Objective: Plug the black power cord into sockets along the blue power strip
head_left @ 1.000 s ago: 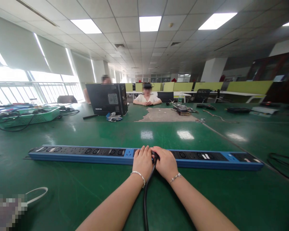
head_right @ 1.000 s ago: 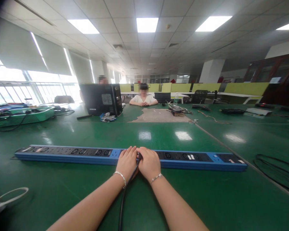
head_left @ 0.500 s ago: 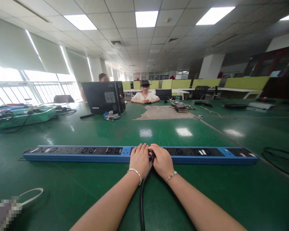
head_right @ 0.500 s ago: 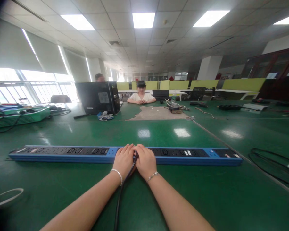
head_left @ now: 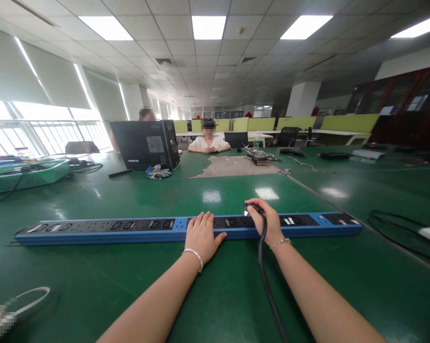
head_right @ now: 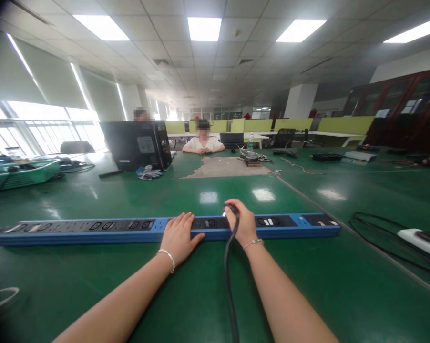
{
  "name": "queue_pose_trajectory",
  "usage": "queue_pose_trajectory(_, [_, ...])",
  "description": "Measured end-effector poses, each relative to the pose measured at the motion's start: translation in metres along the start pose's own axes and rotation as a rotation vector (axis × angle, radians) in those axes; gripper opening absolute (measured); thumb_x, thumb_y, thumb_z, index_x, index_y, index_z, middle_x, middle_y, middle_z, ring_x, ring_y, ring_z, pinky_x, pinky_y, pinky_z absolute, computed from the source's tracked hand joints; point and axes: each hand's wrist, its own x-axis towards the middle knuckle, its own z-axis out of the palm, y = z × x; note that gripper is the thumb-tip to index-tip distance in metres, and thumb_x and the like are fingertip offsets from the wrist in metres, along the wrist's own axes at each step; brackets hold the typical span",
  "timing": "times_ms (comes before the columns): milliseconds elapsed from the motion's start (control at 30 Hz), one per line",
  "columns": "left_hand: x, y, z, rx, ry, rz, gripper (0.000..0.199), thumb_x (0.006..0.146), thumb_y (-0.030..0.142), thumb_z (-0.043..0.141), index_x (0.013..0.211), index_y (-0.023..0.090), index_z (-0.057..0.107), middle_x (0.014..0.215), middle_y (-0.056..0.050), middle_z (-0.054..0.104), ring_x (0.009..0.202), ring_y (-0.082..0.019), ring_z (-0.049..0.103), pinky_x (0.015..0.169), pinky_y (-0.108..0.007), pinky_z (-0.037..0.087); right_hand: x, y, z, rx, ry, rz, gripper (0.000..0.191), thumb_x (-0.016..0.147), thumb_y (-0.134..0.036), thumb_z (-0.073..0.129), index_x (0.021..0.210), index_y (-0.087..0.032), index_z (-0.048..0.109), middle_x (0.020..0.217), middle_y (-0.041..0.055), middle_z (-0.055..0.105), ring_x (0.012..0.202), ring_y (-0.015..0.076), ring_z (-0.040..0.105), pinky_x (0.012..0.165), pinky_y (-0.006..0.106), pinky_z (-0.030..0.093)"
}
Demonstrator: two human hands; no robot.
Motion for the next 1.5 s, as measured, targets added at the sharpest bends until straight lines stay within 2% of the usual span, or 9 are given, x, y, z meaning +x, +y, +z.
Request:
queue_pose_trajectory(67, [0.0,-0.001,0.001,0.003,-0.004,0.006,0.062,0.082,0.056,0.04,0.126,0.013,0.046,0.134,-0.011,0.048,0.126,-0.026,0.038,0.104,-0.042,0.027,0.005,0.021,-0.024,-0.02,-0.105,0.043,0.022,0.077,-0.033,0.051,0.087,-0.02,0.065,0.087,0.004,0.069,0.08,0.0191,0.063,0.074,0.032,0.049])
queue_pose_trajectory(133, [0.001,-0.002,0.001,0.003,-0.002,0.01,0.062,0.082,0.057,0.039,0.126,0.013,0.047,0.133,-0.011,0.048,0.126,-0.026,0.038,0.104,-0.042,0.027,0.008,0.035,-0.042,-0.039,-0.144,0.106,0.024,0.075,-0.033,0.051,0.087,-0.02,0.067,0.087,0.0046,0.07,0.083,0.0203,0.063,0.076,0.033,0.049])
queue_pose_trajectory(233, [0.001,-0.002,0.001,0.001,0.002,0.011,0.062,0.082,0.057,0.04,0.126,0.014,0.047,0.133,-0.011,0.049,0.125,-0.026,0.038,0.104,-0.041,0.027,0.011,0.042,-0.053,-0.03,-0.143,0.148,0.027,0.073,-0.035,0.051,0.088,-0.02,0.069,0.089,0.0051,0.071,0.087,0.0215,0.063,0.078,0.034,0.049])
queue_pose_trajectory(533, [0.001,-0.002,-0.001,-0.002,0.007,0.011,0.061,0.081,0.056,0.042,0.125,0.013,0.048,0.132,-0.011,0.05,0.124,-0.026,0.04,0.103,-0.041,0.029,0.013,0.044,-0.059,-0.04,-0.123,0.177,0.029,0.071,-0.035,0.052,0.088,-0.02,0.069,0.09,0.0049,0.071,0.089,0.0223,0.063,0.08,0.035,0.049])
queue_pose_trajectory(900, [0.001,-0.002,0.0,0.004,0.009,0.021,0.061,0.082,0.055,0.041,0.125,0.014,0.048,0.132,-0.011,0.05,0.124,-0.026,0.04,0.103,-0.041,0.029,0.004,0.042,-0.06,-0.176,-0.071,0.123,0.03,0.073,-0.034,0.048,0.088,-0.019,0.07,0.09,0.0044,0.07,0.088,0.0223,0.063,0.079,0.033,0.049])
queue_pose_trajectory(1100, [0.001,-0.003,0.0,-0.011,0.014,0.025,0.06,0.082,0.056,0.04,0.126,0.014,0.047,0.132,-0.011,0.049,0.125,-0.026,0.039,0.103,-0.042,0.028,0.0,0.041,-0.057,-0.273,-0.012,0.027,0.029,0.074,-0.032,0.047,0.088,-0.021,0.07,0.091,0.0038,0.07,0.089,0.0218,0.063,0.082,0.033,0.049])
queue_pose_trajectory(1333, [0.001,-0.003,-0.001,-0.012,0.01,0.024,0.061,0.082,0.055,0.041,0.125,0.012,0.047,0.132,-0.012,0.049,0.124,-0.026,0.039,0.103,-0.042,0.029,-0.004,0.042,-0.054,-0.335,-0.055,-0.094,0.029,0.077,-0.03,0.046,0.092,-0.022,0.069,0.094,0.004,0.07,0.089,0.0207,0.064,0.083,0.034,0.049])
queue_pose_trajectory(1500, [0.001,-0.003,0.0,-0.012,0.026,0.033,0.062,0.081,0.055,0.042,0.125,0.012,0.047,0.132,-0.012,0.05,0.124,-0.026,0.039,0.102,-0.041,0.028,-0.009,0.04,-0.049,-0.379,-0.076,-0.115,0.028,0.079,-0.031,0.044,0.093,-0.023,0.068,0.094,0.0038,0.07,0.087,0.0203,0.064,0.088,0.039,0.047])
